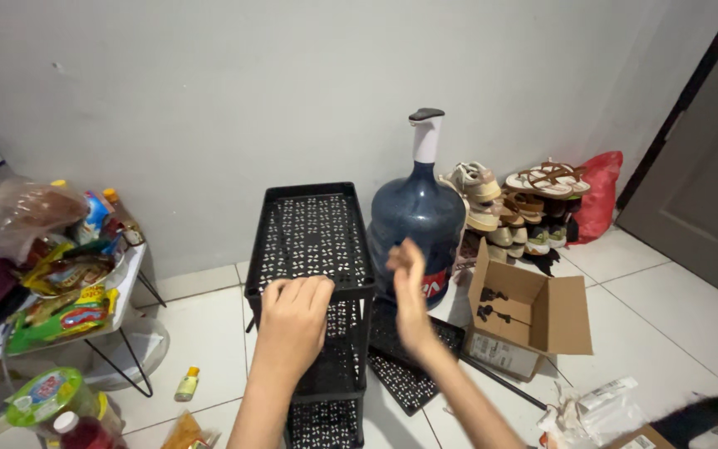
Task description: The person assembles a three-tier black metal shelf by inserting perforated trays into the frame and securing them with small black fasteners. The person repeatedly adjusts tray positions and tightens fasteners to stabilize the structure.
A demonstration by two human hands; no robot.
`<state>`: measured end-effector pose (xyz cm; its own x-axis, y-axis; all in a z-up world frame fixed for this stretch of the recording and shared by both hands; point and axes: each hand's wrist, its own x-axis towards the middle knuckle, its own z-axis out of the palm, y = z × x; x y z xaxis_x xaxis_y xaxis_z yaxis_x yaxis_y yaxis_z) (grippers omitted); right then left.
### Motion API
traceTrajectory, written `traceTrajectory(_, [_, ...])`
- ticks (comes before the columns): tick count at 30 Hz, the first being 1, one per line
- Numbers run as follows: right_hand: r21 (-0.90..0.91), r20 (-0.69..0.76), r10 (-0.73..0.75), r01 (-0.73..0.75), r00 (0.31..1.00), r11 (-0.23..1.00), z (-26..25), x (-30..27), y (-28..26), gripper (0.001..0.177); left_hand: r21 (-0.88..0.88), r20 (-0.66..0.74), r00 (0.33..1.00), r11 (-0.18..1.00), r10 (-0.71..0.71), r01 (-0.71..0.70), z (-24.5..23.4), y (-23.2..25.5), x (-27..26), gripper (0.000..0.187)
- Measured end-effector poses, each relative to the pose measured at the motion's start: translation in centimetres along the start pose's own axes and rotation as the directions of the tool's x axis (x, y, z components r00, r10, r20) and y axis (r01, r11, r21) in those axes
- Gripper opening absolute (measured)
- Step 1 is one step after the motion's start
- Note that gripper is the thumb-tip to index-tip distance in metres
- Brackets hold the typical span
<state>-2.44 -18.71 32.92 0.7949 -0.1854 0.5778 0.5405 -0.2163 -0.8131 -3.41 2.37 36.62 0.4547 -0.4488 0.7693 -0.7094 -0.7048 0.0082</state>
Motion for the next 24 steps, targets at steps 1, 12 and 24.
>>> traceTrajectory(1, [-0.063,-0.037,-0.105,0.103,0.994,0.993,-0.2,1.4,-2.0,0.071,-0.012,0.034,0.999,1.0,-0.017,0.017,0.2,-0.2,0.0,0.034])
traceTrajectory(12, [-0.793,0.519,0.102,0.434,0.848,0.427,5.9,7.4,-11.6,0.082,-0.102,-0.22,0.92,0.946,-0.324,0.309,-1.0,-2.2,-1.8,0.077])
traceTrajectory(24, [-0.721,0.487,-0.121,0.476,0.865,0.503,3.7,10.9,-13.3,0.088,-0.334,0.148,0.759,0.691,-0.634,0.642,2.4,-4.2,-3.9,0.053])
